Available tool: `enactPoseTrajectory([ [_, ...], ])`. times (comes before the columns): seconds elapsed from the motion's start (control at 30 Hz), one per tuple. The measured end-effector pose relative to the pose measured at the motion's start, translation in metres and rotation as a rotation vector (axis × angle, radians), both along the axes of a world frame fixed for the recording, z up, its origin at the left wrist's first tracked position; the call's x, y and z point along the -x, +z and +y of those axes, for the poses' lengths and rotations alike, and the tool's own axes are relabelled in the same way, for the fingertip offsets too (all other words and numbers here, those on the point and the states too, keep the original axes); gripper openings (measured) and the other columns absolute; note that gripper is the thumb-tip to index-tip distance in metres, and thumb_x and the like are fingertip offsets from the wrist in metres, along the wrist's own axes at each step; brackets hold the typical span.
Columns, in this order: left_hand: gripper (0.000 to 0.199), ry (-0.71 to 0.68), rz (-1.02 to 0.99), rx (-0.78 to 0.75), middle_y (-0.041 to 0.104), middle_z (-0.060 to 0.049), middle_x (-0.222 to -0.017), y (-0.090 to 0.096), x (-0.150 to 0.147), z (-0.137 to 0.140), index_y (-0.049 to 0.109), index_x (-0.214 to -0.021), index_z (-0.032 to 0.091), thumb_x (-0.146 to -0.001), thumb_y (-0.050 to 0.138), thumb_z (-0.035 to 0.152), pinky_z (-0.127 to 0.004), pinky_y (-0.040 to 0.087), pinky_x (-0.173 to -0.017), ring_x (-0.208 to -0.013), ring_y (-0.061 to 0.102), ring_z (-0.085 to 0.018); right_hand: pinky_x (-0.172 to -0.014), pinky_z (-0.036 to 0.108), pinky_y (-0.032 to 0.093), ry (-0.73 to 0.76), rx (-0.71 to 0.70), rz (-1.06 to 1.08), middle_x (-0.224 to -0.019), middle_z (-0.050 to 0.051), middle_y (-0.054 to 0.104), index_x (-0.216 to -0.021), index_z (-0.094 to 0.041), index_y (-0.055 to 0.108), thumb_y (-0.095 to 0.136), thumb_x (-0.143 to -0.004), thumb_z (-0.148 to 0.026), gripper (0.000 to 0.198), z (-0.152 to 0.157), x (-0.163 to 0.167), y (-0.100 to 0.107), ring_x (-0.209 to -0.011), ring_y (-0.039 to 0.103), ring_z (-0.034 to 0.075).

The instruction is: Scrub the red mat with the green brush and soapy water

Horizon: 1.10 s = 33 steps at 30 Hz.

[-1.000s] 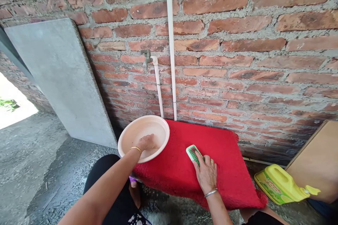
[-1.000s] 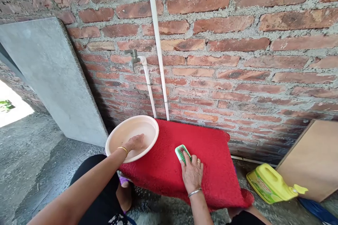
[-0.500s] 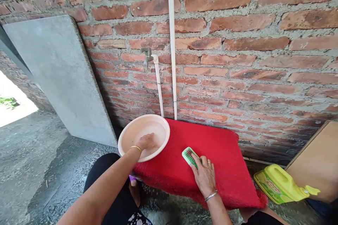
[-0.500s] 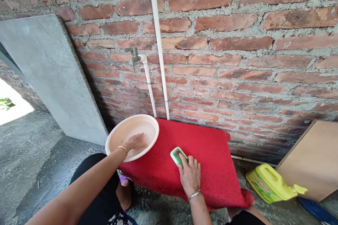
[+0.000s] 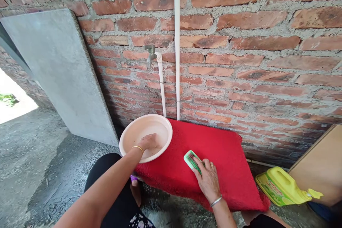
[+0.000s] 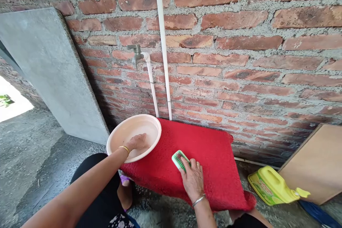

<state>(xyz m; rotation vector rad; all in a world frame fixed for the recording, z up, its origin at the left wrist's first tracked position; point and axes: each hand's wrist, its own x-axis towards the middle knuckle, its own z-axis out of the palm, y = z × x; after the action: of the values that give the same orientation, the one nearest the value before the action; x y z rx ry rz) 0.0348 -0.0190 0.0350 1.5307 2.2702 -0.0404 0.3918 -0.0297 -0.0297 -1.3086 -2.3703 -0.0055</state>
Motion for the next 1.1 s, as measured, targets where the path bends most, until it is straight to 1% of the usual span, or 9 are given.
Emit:
enactPoseTrajectory([
  [0.07, 0.060, -0.006, 0.004, 0.011, 0.067, -0.015, -0.121, 0.000, 0.000, 0.002, 0.061, -0.123, 0.018, -0.075, 0.073, 0.051, -0.040, 0.050, -0.095, -0.111, 0.066, -0.031, -0.083, 0.034, 0.041, 0.059, 0.017, 0.002, -0.101, 0.005, 0.059, -0.134, -0.038, 0.059, 0.053, -0.094, -0.038, 0.041, -0.001, 0.005, 0.001, -0.090, 0.054, 0.021],
  [0.13, 0.064, -0.018, 0.005, 0.022, 0.067, -0.016, -0.124, 0.001, 0.000, 0.002, 0.060, -0.122, 0.018, -0.070, 0.073, 0.054, -0.040, 0.049, -0.095, -0.114, 0.065, -0.033, -0.083, 0.034, 0.040, 0.048, 0.023, -0.017, -0.101, 0.004, 0.060, -0.135, -0.039, 0.059, 0.054, -0.093, -0.036, 0.042, 0.002, 0.010, 0.004, -0.091, 0.054, 0.021],
  [0.33, 0.071, -0.040, 0.015, 0.033, 0.065, -0.020, -0.128, 0.002, 0.001, 0.000, 0.057, -0.122, 0.014, -0.069, 0.071, 0.058, -0.042, 0.047, -0.095, -0.118, 0.062, -0.037, -0.078, 0.037, 0.039, -0.154, 0.033, -0.112, -0.099, 0.008, 0.061, -0.135, -0.034, 0.060, 0.047, -0.097, -0.041, 0.040, 0.024, 0.029, 0.016, -0.090, 0.054, 0.024],
  [0.47, 0.070, -0.037, 0.011, 0.030, 0.065, -0.018, -0.128, -0.001, 0.002, 0.000, 0.056, -0.122, 0.016, -0.067, 0.073, 0.056, -0.040, 0.047, -0.095, -0.119, 0.061, -0.035, -0.077, 0.037, 0.039, -0.188, 0.023, -0.097, -0.099, 0.008, 0.061, -0.134, -0.033, 0.061, 0.048, -0.097, -0.041, 0.040, 0.027, 0.031, 0.014, -0.089, 0.054, 0.024],
  [0.57, 0.070, -0.032, 0.012, 0.036, 0.066, -0.016, -0.128, -0.001, 0.004, 0.002, 0.057, -0.122, 0.018, -0.066, 0.073, 0.056, -0.039, 0.048, -0.095, -0.119, 0.062, -0.034, -0.079, 0.035, 0.040, -0.107, 0.021, -0.055, -0.100, 0.006, 0.060, -0.131, -0.035, 0.063, 0.054, -0.094, -0.037, 0.038, 0.023, 0.023, 0.011, -0.089, 0.054, 0.022],
  [0.7, 0.072, -0.023, 0.007, 0.055, 0.064, -0.016, -0.131, 0.001, 0.003, 0.002, 0.056, -0.126, 0.019, -0.067, 0.072, 0.056, -0.041, 0.047, -0.097, -0.122, 0.061, -0.035, -0.082, 0.031, 0.042, 0.078, 0.101, 0.005, -0.099, 0.002, 0.060, -0.129, -0.038, 0.062, 0.061, -0.088, -0.028, 0.042, 0.016, 0.008, 0.012, -0.089, 0.055, 0.020],
  [0.8, 0.072, -0.036, 0.015, 0.060, 0.064, -0.018, -0.132, 0.004, 0.000, 0.001, 0.055, -0.127, 0.016, -0.069, 0.071, 0.055, -0.040, 0.047, -0.097, -0.122, 0.060, -0.036, -0.085, 0.031, 0.043, 0.110, 0.146, 0.015, -0.099, 0.001, 0.060, -0.129, -0.038, 0.061, 0.063, -0.086, -0.026, 0.045, 0.012, 0.005, 0.016, -0.090, 0.056, 0.019],
  [0.93, 0.074, -0.040, 0.021, 0.071, 0.062, -0.021, -0.133, 0.008, -0.003, 0.000, 0.054, -0.128, 0.013, -0.070, 0.070, 0.055, -0.043, 0.046, -0.098, -0.122, 0.060, -0.036, -0.081, 0.032, 0.041, -0.012, 0.108, -0.029, -0.102, 0.003, 0.061, -0.130, -0.039, 0.061, 0.063, -0.088, -0.032, 0.042, 0.016, 0.011, 0.016, -0.091, 0.056, 0.020],
  [1.1, 0.075, -0.027, 0.013, 0.068, 0.062, -0.021, -0.134, 0.008, -0.002, 0.001, 0.055, -0.127, 0.015, -0.068, 0.071, 0.057, -0.046, 0.047, -0.098, -0.123, 0.059, -0.038, -0.079, 0.034, 0.040, -0.140, 0.038, -0.021, -0.102, 0.006, 0.061, -0.133, -0.033, 0.061, 0.052, -0.095, -0.040, 0.039, 0.024, 0.019, 0.010, -0.089, 0.055, 0.022],
])
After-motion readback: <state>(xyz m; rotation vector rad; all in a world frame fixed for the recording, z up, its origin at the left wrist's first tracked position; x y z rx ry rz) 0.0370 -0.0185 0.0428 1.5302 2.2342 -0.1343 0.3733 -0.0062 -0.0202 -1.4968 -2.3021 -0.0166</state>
